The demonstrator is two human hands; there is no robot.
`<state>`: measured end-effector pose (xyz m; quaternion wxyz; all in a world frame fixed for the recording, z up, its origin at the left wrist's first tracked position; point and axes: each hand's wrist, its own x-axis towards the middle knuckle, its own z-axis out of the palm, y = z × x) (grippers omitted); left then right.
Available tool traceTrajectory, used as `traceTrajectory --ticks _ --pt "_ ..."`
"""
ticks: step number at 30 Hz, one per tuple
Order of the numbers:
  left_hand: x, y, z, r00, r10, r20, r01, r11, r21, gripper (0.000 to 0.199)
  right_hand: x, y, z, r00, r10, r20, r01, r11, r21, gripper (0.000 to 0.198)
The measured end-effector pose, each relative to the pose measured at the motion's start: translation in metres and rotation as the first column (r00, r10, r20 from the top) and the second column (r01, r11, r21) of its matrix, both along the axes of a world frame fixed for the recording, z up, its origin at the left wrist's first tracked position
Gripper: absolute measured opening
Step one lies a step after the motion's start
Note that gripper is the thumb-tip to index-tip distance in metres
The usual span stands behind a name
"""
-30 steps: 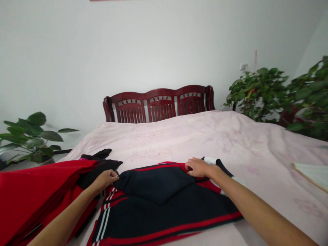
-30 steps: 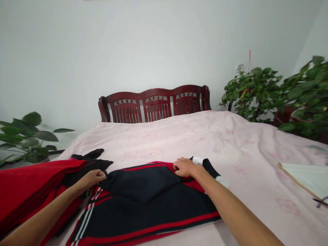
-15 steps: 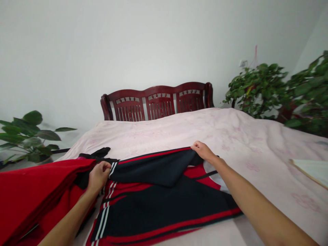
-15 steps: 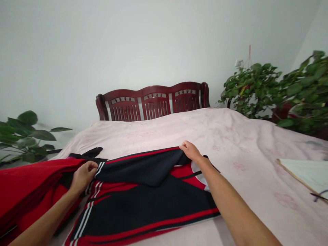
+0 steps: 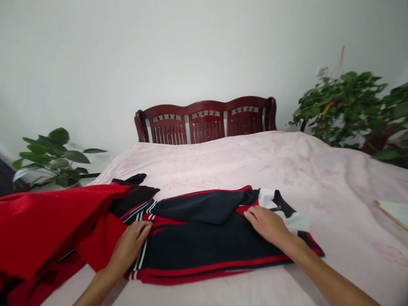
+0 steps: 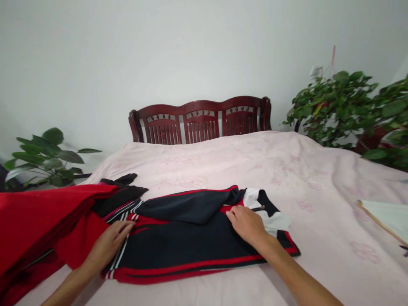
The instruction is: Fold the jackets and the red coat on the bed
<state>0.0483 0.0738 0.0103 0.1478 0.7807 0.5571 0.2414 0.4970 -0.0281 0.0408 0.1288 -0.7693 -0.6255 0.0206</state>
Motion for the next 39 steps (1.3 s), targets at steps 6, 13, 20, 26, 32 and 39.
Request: traceTrajectory --ticks 6,13,20,26,32,39 --pt "0.017 -0.027 -0.003 0.984 0.053 -0.167 -0.045 0.998 0.052 0.039 -0.031 -0.016 -0.016 0.998 -0.003 0.065 0.003 1.000 0.012 0.034" --pt "0.011 -0.042 0.005 0.993 -0.036 -0.115 0.042 0.997 0.058 0.038 -0.018 -0.027 -0.003 0.959 0.099 -0.266 -0.074 0.992 0.101 0.033" --pt "0.012 -0.030 -0.007 0.980 0.092 -0.179 -0.094 0.996 -0.003 0.049 -0.012 -0.038 -0.016 0.992 -0.124 -0.033 0.123 0.991 -0.054 0.029" --pt "-0.004 -0.022 -0.025 0.962 0.201 -0.183 -0.219 0.973 -0.079 0.079 0.013 -0.074 -0.017 0.999 -0.053 -0.008 0.054 0.996 0.076 0.041" --pt "-0.001 -0.018 -0.020 0.983 0.184 0.009 -0.178 0.964 -0.197 0.088 0.030 -0.099 -0.029 0.977 -0.113 0.184 0.101 0.992 0.069 0.034" --pt "-0.002 -0.045 -0.004 0.962 0.161 0.223 -0.092 0.952 -0.291 0.081 0.043 -0.102 -0.010 0.961 -0.095 0.261 0.104 0.994 -0.021 0.030"
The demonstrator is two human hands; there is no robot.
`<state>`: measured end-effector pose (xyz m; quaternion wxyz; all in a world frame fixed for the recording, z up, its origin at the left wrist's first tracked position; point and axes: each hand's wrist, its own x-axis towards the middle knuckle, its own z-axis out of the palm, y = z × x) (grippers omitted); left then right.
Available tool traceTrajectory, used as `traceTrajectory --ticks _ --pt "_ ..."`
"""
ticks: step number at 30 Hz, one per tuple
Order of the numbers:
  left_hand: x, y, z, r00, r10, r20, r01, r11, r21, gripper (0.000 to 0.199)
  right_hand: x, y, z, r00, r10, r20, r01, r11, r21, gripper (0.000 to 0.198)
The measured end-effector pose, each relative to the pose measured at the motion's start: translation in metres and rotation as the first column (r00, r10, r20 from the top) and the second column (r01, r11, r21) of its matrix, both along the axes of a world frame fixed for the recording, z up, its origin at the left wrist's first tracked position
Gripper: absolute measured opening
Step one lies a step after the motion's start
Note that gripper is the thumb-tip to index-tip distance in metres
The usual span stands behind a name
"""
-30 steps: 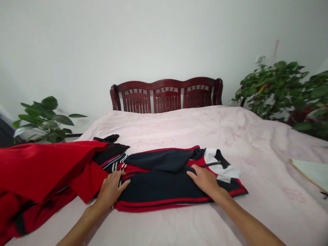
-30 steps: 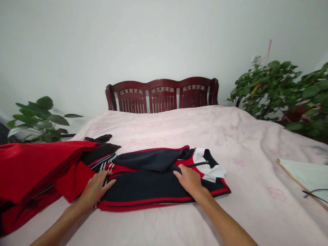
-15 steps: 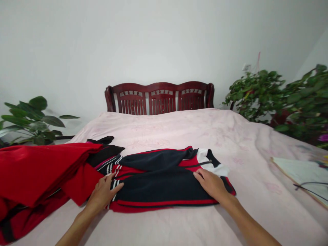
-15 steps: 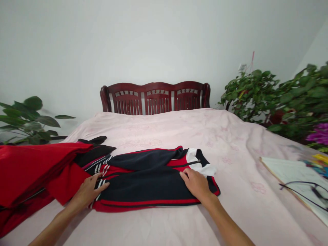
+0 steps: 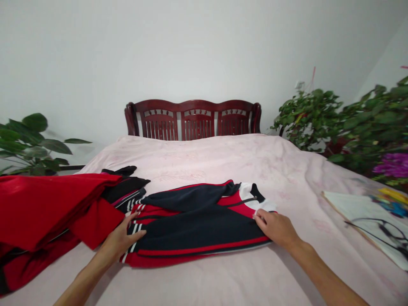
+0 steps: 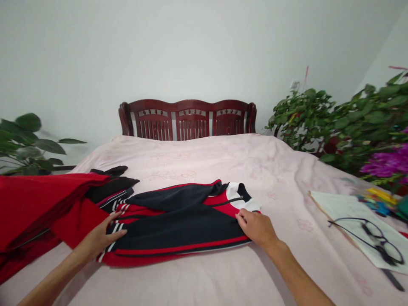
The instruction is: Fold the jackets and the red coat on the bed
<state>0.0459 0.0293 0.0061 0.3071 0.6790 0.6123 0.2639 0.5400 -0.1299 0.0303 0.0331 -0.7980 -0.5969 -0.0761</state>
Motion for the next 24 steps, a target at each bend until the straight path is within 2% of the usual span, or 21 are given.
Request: traceTrajectory --ticks 4,6,8,11,13,15,17,19,22,24 --pt "-0.012 -0.017 -0.013 0.992 -0.040 -0.123 0.036 0.999 -0.032 0.078 0.004 -0.016 -0.006 0.998 -0.051 -0.039 0.049 0.998 -0.049 0.029" --pt "-0.017 -0.017 -0.013 0.968 -0.049 -0.245 0.058 0.998 0.028 0.073 0.007 -0.020 -0.005 0.991 -0.095 -0.091 0.087 0.993 -0.083 0.030" --pt "-0.018 -0.011 -0.005 0.935 -0.029 -0.352 0.084 0.986 0.142 0.061 0.010 -0.017 0.003 0.983 -0.117 -0.139 0.108 0.992 -0.069 0.031" --pt "-0.005 0.003 0.020 0.907 0.023 -0.421 0.105 0.955 0.278 0.042 0.008 0.003 0.020 0.978 -0.089 -0.190 0.095 0.995 0.024 0.032" --pt "0.012 0.015 0.035 0.903 -0.001 -0.430 0.148 0.940 0.309 0.037 0.002 0.026 0.027 0.969 -0.026 -0.246 0.042 0.997 0.060 0.030" --pt "0.030 0.028 0.042 0.899 -0.083 -0.430 0.230 0.925 0.303 0.035 -0.006 0.053 0.027 0.953 0.040 -0.299 -0.012 0.995 0.095 0.026" --pt "0.045 0.041 0.039 0.878 -0.186 -0.440 0.334 0.898 0.288 0.033 -0.014 0.079 0.022 0.943 0.116 -0.311 -0.075 0.987 0.140 0.030" --pt "0.054 0.051 0.029 0.848 -0.239 -0.474 0.403 0.871 0.280 0.035 -0.018 0.101 0.016 0.942 0.184 -0.280 -0.146 0.977 0.153 0.044" --pt "0.058 0.062 0.011 0.812 -0.198 -0.549 0.397 0.877 0.271 0.039 -0.019 0.125 0.009 0.959 0.208 -0.192 -0.194 0.977 0.089 0.053" --pt "0.058 0.066 0.002 0.795 -0.137 -0.591 0.349 0.900 0.261 0.042 -0.016 0.137 0.007 0.973 0.191 -0.132 -0.188 0.982 0.034 0.042"
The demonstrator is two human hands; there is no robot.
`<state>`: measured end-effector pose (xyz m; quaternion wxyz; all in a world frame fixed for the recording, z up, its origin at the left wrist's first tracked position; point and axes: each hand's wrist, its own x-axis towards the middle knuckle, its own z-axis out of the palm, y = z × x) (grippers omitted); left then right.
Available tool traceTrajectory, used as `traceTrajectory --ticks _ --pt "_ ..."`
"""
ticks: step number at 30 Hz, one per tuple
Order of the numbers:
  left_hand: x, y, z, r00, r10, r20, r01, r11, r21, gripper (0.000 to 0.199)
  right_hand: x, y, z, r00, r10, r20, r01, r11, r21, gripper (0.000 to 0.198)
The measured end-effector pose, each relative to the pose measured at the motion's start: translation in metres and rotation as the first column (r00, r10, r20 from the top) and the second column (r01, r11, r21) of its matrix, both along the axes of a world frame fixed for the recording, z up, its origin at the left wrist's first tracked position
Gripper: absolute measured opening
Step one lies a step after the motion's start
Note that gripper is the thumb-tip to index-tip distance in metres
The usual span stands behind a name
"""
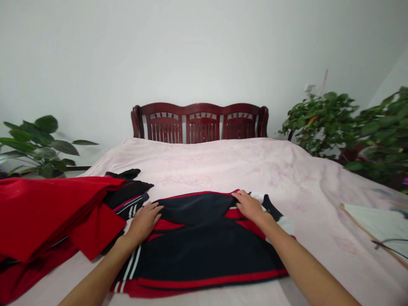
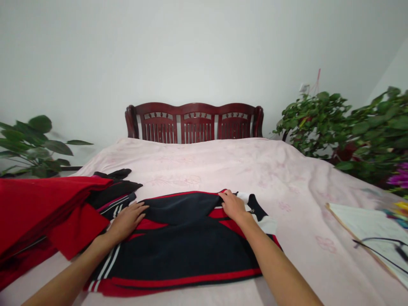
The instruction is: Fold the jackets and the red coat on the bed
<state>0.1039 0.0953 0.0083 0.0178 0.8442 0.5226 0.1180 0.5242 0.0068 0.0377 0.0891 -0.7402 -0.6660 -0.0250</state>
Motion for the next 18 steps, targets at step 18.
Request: traceTrajectory --ticks 18 --pt "-0.009 0.004 0.018 0.999 -0.037 -0.016 0.036 0.998 -0.046 0.058 0.010 -0.020 -0.012 0.990 0.080 0.120 -0.102 0.977 0.187 0.042"
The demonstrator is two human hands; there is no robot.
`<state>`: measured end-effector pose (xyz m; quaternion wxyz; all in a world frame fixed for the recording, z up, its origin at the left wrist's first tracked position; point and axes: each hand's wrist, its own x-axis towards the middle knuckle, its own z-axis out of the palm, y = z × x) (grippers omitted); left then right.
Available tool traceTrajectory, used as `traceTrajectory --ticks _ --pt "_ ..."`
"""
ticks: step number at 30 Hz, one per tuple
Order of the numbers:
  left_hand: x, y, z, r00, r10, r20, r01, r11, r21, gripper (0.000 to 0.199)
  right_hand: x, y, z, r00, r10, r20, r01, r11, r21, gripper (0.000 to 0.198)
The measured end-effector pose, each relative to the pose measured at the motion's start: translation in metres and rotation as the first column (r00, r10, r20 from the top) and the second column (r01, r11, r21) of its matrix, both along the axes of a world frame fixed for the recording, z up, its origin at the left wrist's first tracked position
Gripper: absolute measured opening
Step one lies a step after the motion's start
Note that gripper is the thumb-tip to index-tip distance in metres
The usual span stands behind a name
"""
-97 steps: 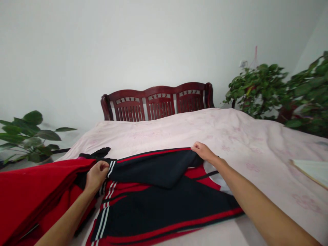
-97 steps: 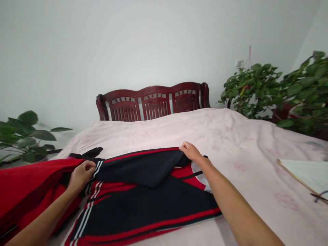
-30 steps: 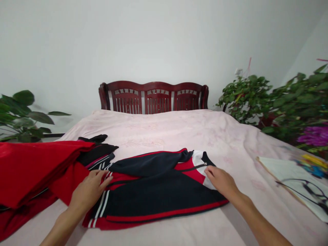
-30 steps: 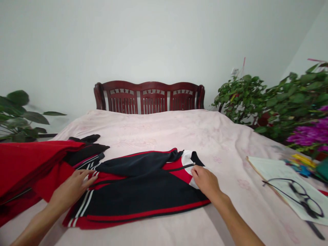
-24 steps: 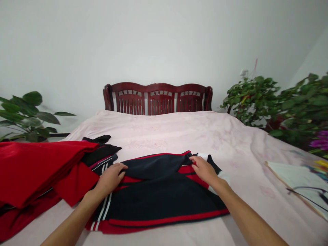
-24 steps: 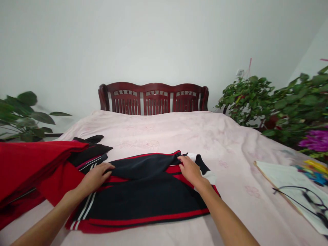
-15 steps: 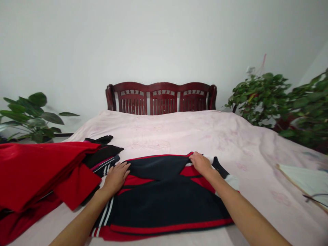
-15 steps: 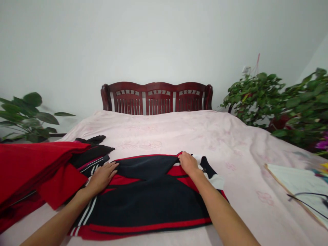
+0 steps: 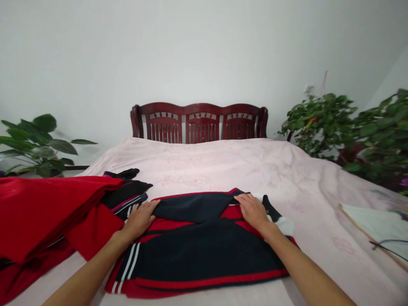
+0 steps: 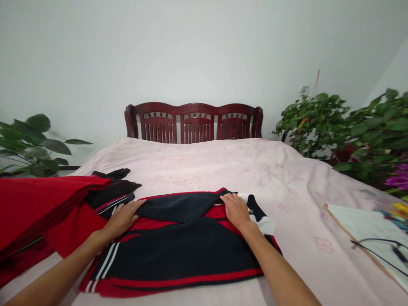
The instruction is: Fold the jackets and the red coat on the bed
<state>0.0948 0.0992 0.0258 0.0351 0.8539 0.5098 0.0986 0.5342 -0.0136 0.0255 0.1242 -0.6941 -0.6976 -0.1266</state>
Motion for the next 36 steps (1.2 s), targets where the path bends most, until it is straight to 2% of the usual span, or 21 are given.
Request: traceTrajectory --ticks 3,8,12,15,16,18,20,22,23,25,28,31,33,35,36 --pt "0.001 0.003 -0.001 0.991 0.033 0.130 -0.029 0.999 -0.028 0.047 -0.001 0.006 0.003 0.997 -0.063 -0.050 0.063 0.998 -0.014 0.040" --pt "-0.006 0.012 -0.002 0.962 0.057 0.268 -0.025 0.992 -0.121 0.052 0.008 0.019 0.003 0.981 -0.186 -0.049 0.180 0.977 -0.115 0.040" --pt "-0.007 0.024 0.005 0.968 0.109 0.226 -0.065 0.979 -0.194 0.055 0.017 0.024 0.003 0.972 -0.231 -0.034 0.228 0.971 -0.067 0.038" --pt "0.000 0.023 0.011 0.977 0.146 0.155 -0.113 0.973 -0.203 0.045 0.020 0.023 0.004 0.976 -0.218 -0.015 0.216 0.971 -0.100 0.036" --pt "0.004 0.020 0.012 0.978 0.161 0.133 -0.136 0.974 -0.180 0.044 0.019 0.022 0.005 0.977 -0.212 -0.010 0.210 0.972 -0.106 0.036" --pt "0.014 0.009 0.015 0.984 0.166 0.068 -0.163 0.986 -0.047 0.057 0.015 0.019 0.007 0.981 -0.194 -0.014 0.192 0.979 -0.065 0.035" --pt "0.025 -0.005 0.017 0.996 0.092 0.003 -0.091 0.984 0.156 0.072 0.007 0.015 0.009 0.994 -0.098 -0.044 0.098 0.995 0.005 0.035" --pt "0.037 -0.016 0.018 0.998 -0.049 -0.042 0.059 0.956 0.288 0.071 -0.006 0.011 0.010 0.993 0.096 -0.072 -0.092 0.994 0.056 0.034" --pt "0.042 -0.019 0.017 0.991 -0.124 -0.042 0.131 0.947 0.293 0.066 -0.014 0.009 0.010 0.977 0.202 -0.073 -0.198 0.978 0.059 0.033" --pt "0.051 -0.019 0.015 0.976 -0.219 -0.001 0.214 0.952 0.221 0.049 -0.030 0.007 0.008 0.929 0.367 -0.044 -0.366 0.930 0.036 0.032" --pt "0.057 -0.011 0.008 0.977 -0.165 0.138 0.160 0.986 0.046 0.033 -0.053 0.009 0.003 0.889 0.458 0.011 -0.458 0.889 0.002 0.033" --pt "0.056 -0.001 0.003 0.970 -0.071 0.232 0.088 0.994 -0.065 0.039 -0.062 0.021 0.002 0.914 0.400 -0.072 -0.399 0.916 0.023 0.026" --pt "0.052 0.002 0.002 0.969 -0.072 0.237 0.094 0.992 -0.083 0.044 -0.062 0.030 0.005 0.936 0.262 -0.233 -0.254 0.965 0.064 0.027" --pt "0.047 0.001 0.003 0.969 -0.096 0.226 0.118 0.989 -0.087 0.044 -0.058 0.037 0.009 0.906 0.146 -0.398 -0.133 0.989 0.060 0.033" --pt "0.043 0.000 0.003 0.969 -0.117 0.217 0.137 0.987 -0.084 0.041 -0.056 0.038 0.012 0.880 0.132 -0.455 -0.124 0.991 0.048 0.035"
